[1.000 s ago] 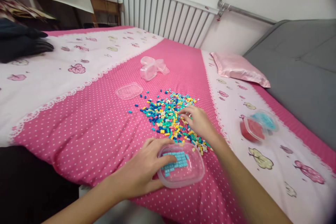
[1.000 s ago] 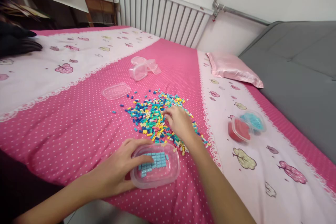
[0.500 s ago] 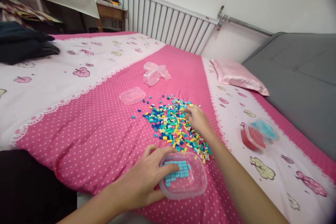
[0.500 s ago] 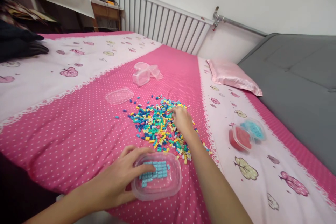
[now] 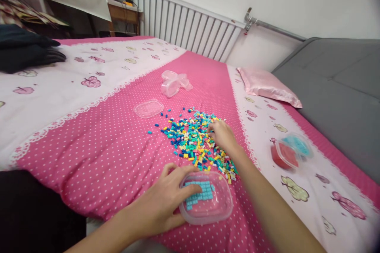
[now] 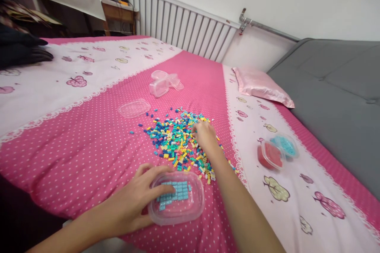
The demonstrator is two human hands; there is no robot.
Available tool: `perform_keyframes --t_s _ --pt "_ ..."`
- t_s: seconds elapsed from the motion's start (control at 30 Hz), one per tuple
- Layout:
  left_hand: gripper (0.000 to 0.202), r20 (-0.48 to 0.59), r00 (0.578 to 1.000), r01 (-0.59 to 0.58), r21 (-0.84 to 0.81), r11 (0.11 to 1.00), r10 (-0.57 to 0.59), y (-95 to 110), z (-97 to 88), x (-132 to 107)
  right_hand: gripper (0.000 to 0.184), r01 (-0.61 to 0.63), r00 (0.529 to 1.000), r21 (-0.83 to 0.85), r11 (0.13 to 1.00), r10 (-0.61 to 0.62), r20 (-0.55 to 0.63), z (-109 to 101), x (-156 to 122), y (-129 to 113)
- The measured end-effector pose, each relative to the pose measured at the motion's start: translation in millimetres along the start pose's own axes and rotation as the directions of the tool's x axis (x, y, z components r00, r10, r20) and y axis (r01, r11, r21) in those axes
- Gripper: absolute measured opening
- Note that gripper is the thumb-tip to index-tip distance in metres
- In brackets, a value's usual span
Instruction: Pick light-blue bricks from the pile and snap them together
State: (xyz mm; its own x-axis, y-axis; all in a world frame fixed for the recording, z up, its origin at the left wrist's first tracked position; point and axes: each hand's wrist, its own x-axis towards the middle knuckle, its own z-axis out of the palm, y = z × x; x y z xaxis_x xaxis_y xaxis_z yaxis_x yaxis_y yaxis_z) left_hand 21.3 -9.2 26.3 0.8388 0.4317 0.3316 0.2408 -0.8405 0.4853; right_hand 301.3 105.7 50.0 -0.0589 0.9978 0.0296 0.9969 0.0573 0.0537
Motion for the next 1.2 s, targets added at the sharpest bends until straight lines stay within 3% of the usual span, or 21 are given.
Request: perform_keyframes --t_s 0.27,0.7,1.03,1.2 --pt "0.055 0.001 1.000 -0.010 0.016 1.000 0.010 -2 1.7 0 0.036 0.057 0.998 0.040 0.998 -0.057 -0.017 5 -5 4" --pt "0.053 -0.017 1.000 -0.019 0.017 1.000 0.020 -1 0.2 3 0.036 0.038 0.999 0.175 0.984 -0.031 -0.044 8 -12 14" --pt "0.052 -0.006 1.000 -0.017 0.028 0.999 0.017 -2 -0.1 3 0.035 0.040 0.994 0.215 0.976 -0.018 -0.107 12 -7 -2" --pt "0.050 -0.020 1.000 -0.019 0.025 1.000 0.020 0 -1.9 4 0.031 0.008 0.990 0.334 0.942 0.039 -0.134 6 -8 -6"
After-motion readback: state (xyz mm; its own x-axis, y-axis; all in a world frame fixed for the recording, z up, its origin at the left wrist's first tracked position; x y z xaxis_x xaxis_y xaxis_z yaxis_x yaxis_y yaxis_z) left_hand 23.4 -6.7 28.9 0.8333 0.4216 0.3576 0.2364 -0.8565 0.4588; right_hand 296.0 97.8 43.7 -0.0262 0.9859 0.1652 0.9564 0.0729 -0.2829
